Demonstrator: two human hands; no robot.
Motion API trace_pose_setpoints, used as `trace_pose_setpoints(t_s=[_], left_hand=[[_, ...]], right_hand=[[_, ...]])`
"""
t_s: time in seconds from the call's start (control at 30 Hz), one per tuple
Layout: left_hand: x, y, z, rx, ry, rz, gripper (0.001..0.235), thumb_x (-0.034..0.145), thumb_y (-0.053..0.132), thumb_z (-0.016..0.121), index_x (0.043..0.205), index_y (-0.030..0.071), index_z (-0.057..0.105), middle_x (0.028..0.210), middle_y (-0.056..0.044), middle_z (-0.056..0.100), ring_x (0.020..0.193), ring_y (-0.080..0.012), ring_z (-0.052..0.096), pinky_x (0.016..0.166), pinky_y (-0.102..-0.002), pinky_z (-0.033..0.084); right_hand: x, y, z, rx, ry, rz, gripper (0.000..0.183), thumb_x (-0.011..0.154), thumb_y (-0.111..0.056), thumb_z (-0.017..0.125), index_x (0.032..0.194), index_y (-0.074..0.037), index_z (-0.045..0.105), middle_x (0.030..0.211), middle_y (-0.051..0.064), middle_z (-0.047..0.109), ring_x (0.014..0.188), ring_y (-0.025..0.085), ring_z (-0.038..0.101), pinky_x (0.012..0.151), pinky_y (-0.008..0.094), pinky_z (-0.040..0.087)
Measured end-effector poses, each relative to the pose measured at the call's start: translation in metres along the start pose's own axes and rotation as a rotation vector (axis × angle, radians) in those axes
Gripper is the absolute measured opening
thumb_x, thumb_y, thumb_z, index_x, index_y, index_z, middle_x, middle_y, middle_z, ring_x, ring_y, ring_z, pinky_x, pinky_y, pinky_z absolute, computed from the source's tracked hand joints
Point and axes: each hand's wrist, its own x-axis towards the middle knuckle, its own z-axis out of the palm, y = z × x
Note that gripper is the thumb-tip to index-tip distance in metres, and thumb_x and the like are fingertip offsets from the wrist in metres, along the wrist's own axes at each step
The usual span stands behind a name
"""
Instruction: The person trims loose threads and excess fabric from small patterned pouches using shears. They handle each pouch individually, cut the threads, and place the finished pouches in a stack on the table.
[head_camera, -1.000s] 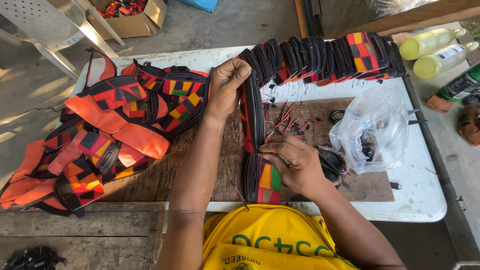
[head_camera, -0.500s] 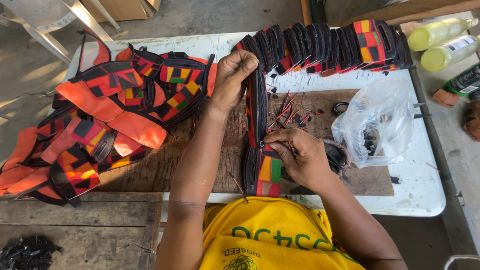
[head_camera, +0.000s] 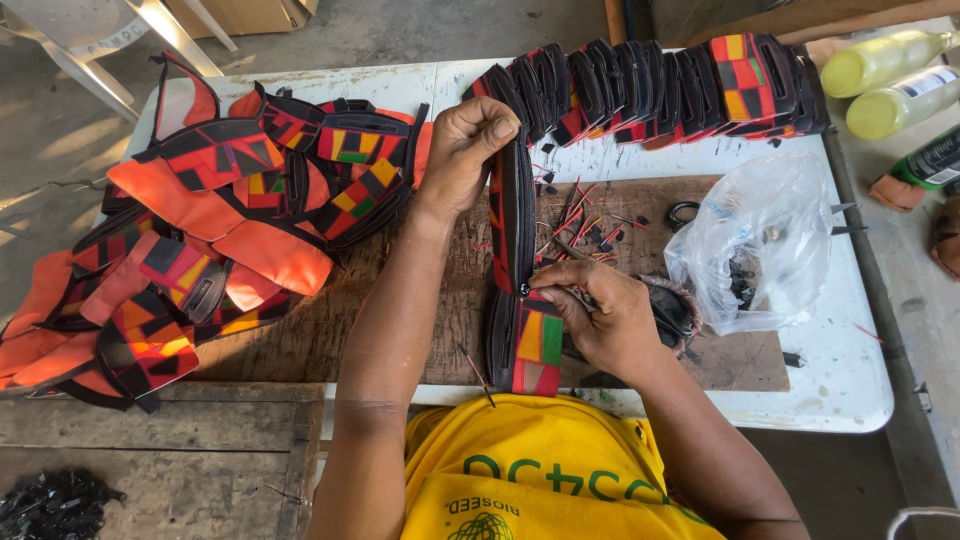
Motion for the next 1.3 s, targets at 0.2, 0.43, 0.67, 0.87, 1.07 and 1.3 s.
trace_pose_setpoints(t_s=[0.2,0.43,0.67,0.87,1.07,1.3], left_hand=[[-0.006,0.005,0.001,0.1,-0.046,-0.001,0.011,0.099,0.016,0.075,0.1,0.005,0.072,0.092,0.001,0.071,0.086,-0.0055,0.062,0.082,-0.023,0.053],[-0.031,0.025,0.011,0.219,-0.194,-0.049,0.011,0.099,0.014,0.074,0.1,0.003,0.074,0.091,0.002,0.071,0.086,-0.0058,0.062,0.08,-0.023,0.052],[-0.034,0.038,0.032,0.15,-0.199,-0.095,0.01,0.097,0.012,0.075,0.1,0.003,0.073,0.094,-0.001,0.074,0.088,-0.0075,0.066,0.083,-0.025,0.056],[-0.056,0.054,0.089,0.492,-0.567,-0.05,0.011,0.092,0.013,0.077,0.096,0.003,0.074,0.09,-0.005,0.078,0.084,-0.0163,0.075,0.078,-0.029,0.059],[-0.102,0.064,0.151,0.944,-0.099,0.1,0.02,0.094,0.019,0.073,0.106,0.003,0.073,0.107,-0.011,0.075,0.1,-0.0275,0.073,0.091,-0.037,0.057],[-0.126,0.056,0.174,0.872,-0.062,0.038,0.067,0.073,0.039,0.09,0.115,-0.003,0.058,0.11,-0.017,0.063,0.102,-0.0341,0.066,0.088,-0.043,0.054]], right_hand=[[-0.004,0.003,0.0,-0.106,0.049,-0.054,0.021,0.088,0.002,0.077,0.103,-0.008,0.066,0.104,0.009,0.075,0.094,0.024,0.077,0.079,0.031,0.06],[-0.016,0.0,-0.005,-0.09,0.131,-0.138,0.024,0.083,0.007,0.072,0.096,-0.008,0.059,0.103,0.01,0.074,0.094,0.024,0.075,0.08,0.033,0.06],[-0.004,-0.029,-0.023,-0.115,0.133,-0.155,0.032,0.078,-0.006,0.081,0.104,-0.005,0.063,0.102,0.012,0.073,0.095,0.027,0.075,0.082,0.032,0.058],[0.019,-0.012,-0.06,0.1,-0.206,0.123,0.043,0.076,-0.022,0.084,0.105,0.003,0.064,0.09,0.012,0.067,0.085,0.018,0.061,0.076,0.031,0.052],[-0.029,0.055,-0.046,0.416,0.084,0.658,0.031,0.099,-0.026,0.068,0.087,0.002,0.068,0.074,0.0,0.06,0.069,0.006,0.049,0.059,0.027,0.043],[-0.085,0.076,-0.002,1.012,0.421,0.708,0.023,0.1,-0.015,0.065,0.087,0.003,0.069,0.078,0.003,0.065,0.066,0.009,0.055,0.057,0.027,0.046]])
